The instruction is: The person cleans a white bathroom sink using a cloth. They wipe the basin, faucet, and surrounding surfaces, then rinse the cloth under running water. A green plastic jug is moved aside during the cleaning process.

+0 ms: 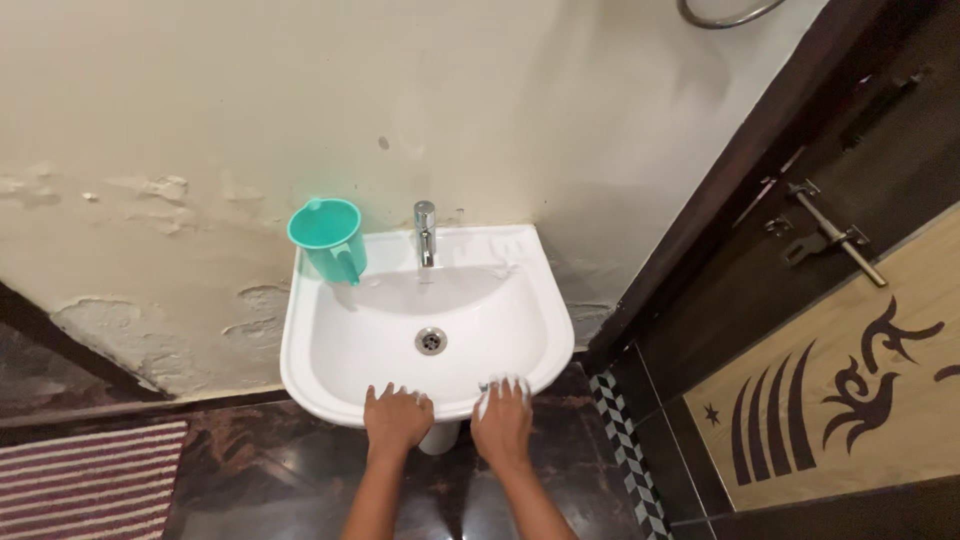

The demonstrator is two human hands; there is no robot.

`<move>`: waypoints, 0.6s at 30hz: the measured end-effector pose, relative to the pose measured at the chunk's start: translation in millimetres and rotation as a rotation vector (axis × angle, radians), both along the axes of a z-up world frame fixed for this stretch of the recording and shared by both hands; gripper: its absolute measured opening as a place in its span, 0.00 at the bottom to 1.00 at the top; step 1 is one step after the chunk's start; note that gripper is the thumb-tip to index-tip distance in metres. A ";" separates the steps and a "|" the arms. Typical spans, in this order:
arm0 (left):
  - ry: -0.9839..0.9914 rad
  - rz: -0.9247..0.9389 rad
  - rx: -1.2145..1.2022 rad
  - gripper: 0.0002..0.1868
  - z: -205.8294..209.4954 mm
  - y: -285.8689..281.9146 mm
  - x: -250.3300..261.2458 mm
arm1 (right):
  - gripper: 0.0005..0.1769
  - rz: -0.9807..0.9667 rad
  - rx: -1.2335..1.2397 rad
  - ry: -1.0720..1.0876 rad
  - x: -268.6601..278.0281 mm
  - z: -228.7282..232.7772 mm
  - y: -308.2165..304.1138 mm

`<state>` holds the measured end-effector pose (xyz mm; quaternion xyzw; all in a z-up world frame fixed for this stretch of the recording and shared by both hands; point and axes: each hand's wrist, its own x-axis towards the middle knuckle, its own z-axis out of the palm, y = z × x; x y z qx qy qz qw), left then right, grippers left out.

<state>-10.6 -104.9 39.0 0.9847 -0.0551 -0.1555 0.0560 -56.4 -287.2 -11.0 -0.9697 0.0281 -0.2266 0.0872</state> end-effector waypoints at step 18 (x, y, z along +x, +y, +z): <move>-0.019 0.001 -0.011 0.30 4.1 5.1 -1.6 | 0.40 -0.332 -0.138 0.650 57.9 41.8 -53.9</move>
